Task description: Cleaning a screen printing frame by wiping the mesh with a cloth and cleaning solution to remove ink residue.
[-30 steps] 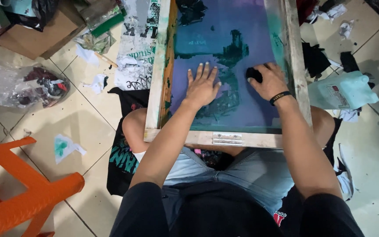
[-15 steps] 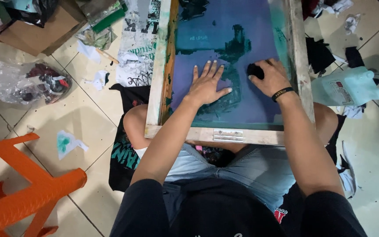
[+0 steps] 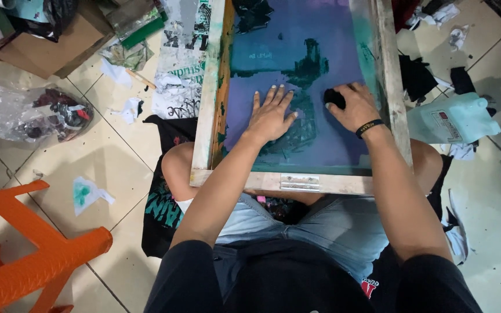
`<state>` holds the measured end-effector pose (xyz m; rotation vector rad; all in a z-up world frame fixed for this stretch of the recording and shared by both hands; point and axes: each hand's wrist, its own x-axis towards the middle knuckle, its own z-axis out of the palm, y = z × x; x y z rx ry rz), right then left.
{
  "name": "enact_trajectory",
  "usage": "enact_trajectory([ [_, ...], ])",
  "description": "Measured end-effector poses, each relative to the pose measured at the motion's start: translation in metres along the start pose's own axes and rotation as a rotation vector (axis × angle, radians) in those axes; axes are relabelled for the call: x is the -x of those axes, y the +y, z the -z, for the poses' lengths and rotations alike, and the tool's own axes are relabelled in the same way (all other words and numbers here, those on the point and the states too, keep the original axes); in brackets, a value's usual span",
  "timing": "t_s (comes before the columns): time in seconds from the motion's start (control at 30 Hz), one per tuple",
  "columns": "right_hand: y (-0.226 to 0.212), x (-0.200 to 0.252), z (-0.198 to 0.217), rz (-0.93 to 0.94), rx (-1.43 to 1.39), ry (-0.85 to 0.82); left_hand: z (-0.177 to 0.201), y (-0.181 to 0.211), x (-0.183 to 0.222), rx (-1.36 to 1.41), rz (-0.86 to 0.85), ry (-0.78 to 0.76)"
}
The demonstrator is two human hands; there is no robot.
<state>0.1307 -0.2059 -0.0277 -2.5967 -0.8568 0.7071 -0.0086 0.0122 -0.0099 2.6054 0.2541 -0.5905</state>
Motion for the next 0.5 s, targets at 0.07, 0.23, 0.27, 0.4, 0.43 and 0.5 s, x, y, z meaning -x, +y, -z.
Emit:
enact_trajectory([
  [0.07,-0.004,0.003,0.003,-0.004,-0.012,-0.003,0.003,0.002,0.003,-0.013,-0.012,0.008],
  [0.23,-0.005,0.006,0.006,-0.008,0.016,-0.008,0.013,0.009,0.018,0.011,-0.147,0.047],
  [0.27,-0.007,0.007,0.009,0.001,0.011,-0.002,0.01,0.008,0.017,0.007,-0.208,0.1],
  [0.4,-0.009,0.003,0.014,0.024,0.025,-0.01,-0.033,-0.008,-0.005,-0.011,-0.229,0.141],
  [0.43,-0.009,0.004,0.012,0.028,0.024,-0.017,-0.03,-0.004,0.002,-0.01,-0.222,0.139],
  [0.5,-0.007,0.001,0.011,0.015,0.026,-0.029,-0.017,0.005,0.01,-0.032,-0.257,0.127],
])
